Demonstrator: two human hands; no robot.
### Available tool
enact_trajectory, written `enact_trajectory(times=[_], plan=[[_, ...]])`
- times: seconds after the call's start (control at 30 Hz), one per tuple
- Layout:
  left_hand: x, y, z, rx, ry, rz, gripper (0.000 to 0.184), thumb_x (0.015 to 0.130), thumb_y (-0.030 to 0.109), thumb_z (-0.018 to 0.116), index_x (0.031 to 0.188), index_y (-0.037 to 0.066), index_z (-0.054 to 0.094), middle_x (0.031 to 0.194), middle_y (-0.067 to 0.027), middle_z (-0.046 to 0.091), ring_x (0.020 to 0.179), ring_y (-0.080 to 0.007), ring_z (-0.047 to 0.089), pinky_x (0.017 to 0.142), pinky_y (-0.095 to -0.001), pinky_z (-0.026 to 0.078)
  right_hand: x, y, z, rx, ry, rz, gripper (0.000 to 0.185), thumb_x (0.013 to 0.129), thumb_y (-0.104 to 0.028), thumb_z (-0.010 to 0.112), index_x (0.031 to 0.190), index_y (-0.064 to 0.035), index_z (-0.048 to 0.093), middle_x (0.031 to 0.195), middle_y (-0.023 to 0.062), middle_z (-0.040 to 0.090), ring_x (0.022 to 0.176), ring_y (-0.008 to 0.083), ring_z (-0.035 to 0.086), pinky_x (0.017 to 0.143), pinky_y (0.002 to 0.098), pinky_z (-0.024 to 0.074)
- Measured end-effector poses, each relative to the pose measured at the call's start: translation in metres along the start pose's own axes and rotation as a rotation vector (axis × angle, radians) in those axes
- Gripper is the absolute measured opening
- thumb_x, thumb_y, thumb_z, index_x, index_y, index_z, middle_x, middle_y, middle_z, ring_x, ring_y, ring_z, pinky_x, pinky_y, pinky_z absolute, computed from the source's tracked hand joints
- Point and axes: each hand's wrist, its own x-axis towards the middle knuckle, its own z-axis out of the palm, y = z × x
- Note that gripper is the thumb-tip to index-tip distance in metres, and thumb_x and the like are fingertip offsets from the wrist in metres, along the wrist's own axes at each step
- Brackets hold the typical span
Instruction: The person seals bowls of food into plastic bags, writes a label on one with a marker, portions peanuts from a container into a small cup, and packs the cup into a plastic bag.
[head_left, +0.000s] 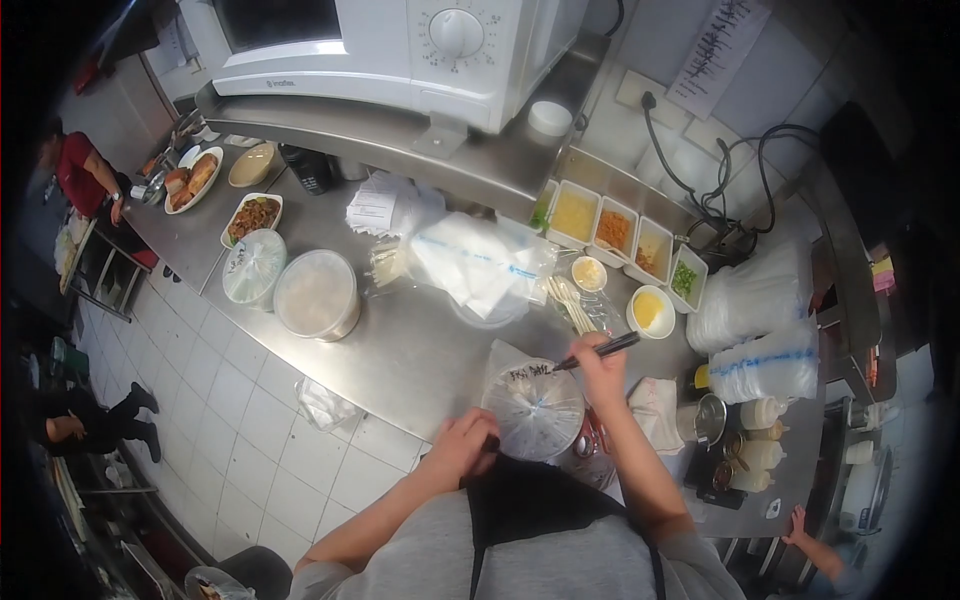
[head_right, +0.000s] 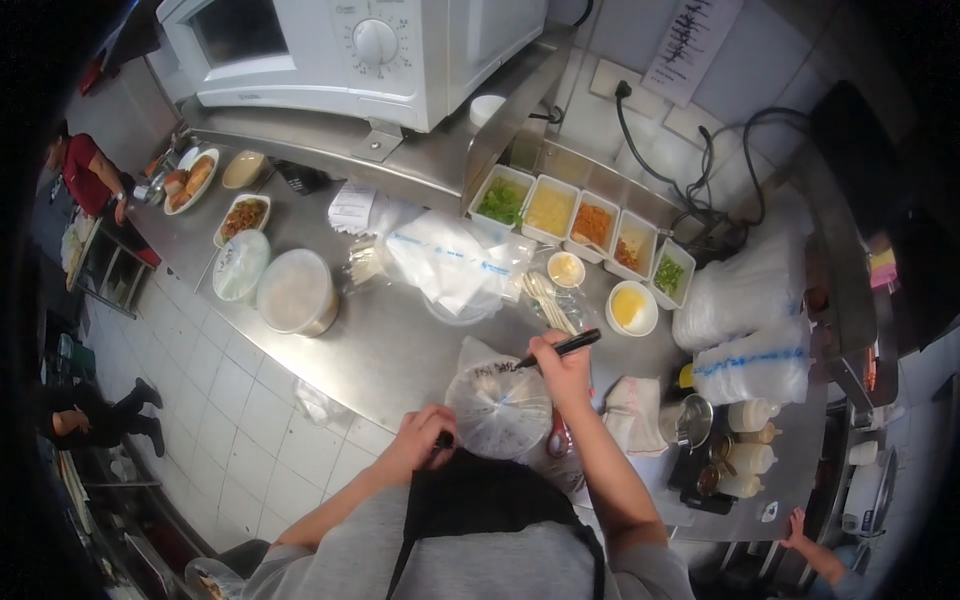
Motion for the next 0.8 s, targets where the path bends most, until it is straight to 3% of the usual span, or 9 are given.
enact_trajectory(times=[0.1, 0.2, 0.23, 0.3, 0.33, 0.4, 0.53, 0.6, 0.8], plan=[[0.006, 0.012, -0.012, -0.339, -0.134, -0.277, 0.022, 0.079, 0.007, 0.063, 0.094, 0.008, 0.047, 0.074, -0.0085, 0.054, 0.060, -0.0188, 0.052, 0.056, -0.0307, 0.041, -0.012, -0.046, 0.010, 0.265, -0.114, 0.211, 0.012, 0.082, -0.009, 0.062, 0.076, 0.0005, 0.057, 0.068, 0.0067, 0.057, 0.057, 0.0135, 0.055, 0.052, 0.0268, 0.0439], [0.013, 0.017, -0.017, -0.263, -0.037, -0.114, 0.020, 0.085, 0.012, 0.061, 0.094, 0.005, 0.045, 0.059, -0.0085, 0.049, 0.046, -0.0167, 0.045, 0.045, -0.0294, 0.037, -0.030, -0.069, 0.010, 0.277, -0.405, 0.243, 0.017, 0.085, -0.013, 0.062, 0.090, 0.0030, 0.060, 0.082, 0.0103, 0.061, 0.062, 0.0151, 0.059, 0.058, 0.0272, 0.0497], [0.015, 0.021, -0.023, -0.257, -0.036, -0.114, 0.020, 0.085, 0.012, 0.061, 0.094, 0.005, 0.045, 0.059, -0.0085, 0.049, 0.046, -0.0167, 0.045, 0.045, -0.0294, 0.037, -0.036, -0.070, 0.009, 0.269, -0.566, 0.210, 0.021, 0.087, -0.015, 0.060, 0.096, 0.0033, 0.062, 0.087, 0.0097, 0.063, 0.064, 0.0125, 0.059, 0.060, 0.0252, 0.0501], [0.016, 0.030, -0.034, -0.227, -0.166, -0.288, 0.023, 0.084, 0.015, 0.059, 0.098, 0.001, 0.046, 0.086, -0.0212, 0.057, 0.081, -0.0390, 0.057, 0.070, -0.0417, 0.046, -0.045, -0.070, 0.012, 0.381, -0.578, 0.251, 0.023, 0.088, -0.016, 0.058, 0.099, 0.0037, 0.062, 0.087, 0.0097, 0.063, 0.065, 0.0129, 0.060, 0.061, 0.0252, 0.0502], [0.014, 0.029, -0.034, -0.225, -0.169, -0.285, 0.023, 0.084, 0.015, 0.059, 0.098, 0.001, 0.046, 0.086, -0.0212, 0.057, 0.081, -0.0390, 0.057, 0.070, -0.0417, 0.046, -0.049, -0.070, 0.012, 0.490, -0.586, 0.297, 0.025, 0.090, -0.018, 0.056, 0.101, 0.0040, 0.062, 0.088, 0.0097, 0.063, 0.066, 0.0132, 0.060, 0.061, 0.0253, 0.0504], [0.009, 0.025, -0.029, -0.265, -0.105, -0.217, 0.023, 0.083, 0.012, 0.063, 0.096, 0.004, 0.045, 0.061, -0.0093, 0.051, 0.050, -0.0211, 0.049, 0.049, -0.0314, 0.040, -0.058, -0.074, 0.015, 0.353, -0.611, 0.268, 0.025, 0.090, -0.018, 0.055, 0.102, 0.0030, 0.062, 0.086, 0.0087, 0.063, 0.066, 0.0129, 0.060, 0.062, 0.0252, 0.0497], [0.004, 0.019, -0.024, -0.243, -0.049, 0.056, 0.023, 0.079, 0.011, 0.066, 0.094, 0.004, 0.049, 0.062, -0.0103, 0.054, 0.052, -0.0247, 0.051, 0.051, -0.0314, 0.042, -0.076, -0.088, 0.033, -0.010, -0.670, 0.145, 0.021, 0.090, -0.015, 0.052, 0.102, -0.0005, 0.062, 0.081, 0.0073, 0.064, 0.065, 0.0152, 0.059, 0.061, 0.0260, 0.0467], [-0.003, 0.011, -0.024, -0.225, -0.241, -0.052, 0.019, 0.075, 0.009, 0.066, 0.088, 0.003, 0.053, 0.074, -0.0161, 0.059, 0.070, -0.0342, 0.060, 0.061, -0.0397, 0.046, -0.089, -0.087, 0.044, -0.116, -0.630, -0.199, 0.015, 0.087, -0.009, 0.053, 0.097, -0.0008, 0.061, 0.078, 0.0106, 0.063, 0.063, 0.0206, 0.059, 0.059, 0.0294, 0.0452], [0.009, 0.021, -0.031, -0.289, -0.411, -0.116, 0.014, 0.069, 0.006, 0.067, 0.081, 0.002, 0.062, 0.069, -0.0159, 0.059, 0.064, -0.0338, 0.059, 0.058, -0.0368, 0.046, -0.120, -0.062, 0.045, -0.089, -0.599, -0.239, 0.015, 0.081, -0.003, 0.052, 0.094, -0.0025, 0.058, 0.079, 0.0122, 0.059, 0.068, 0.0289, 0.058, 0.059, 0.0360, 0.0449]])
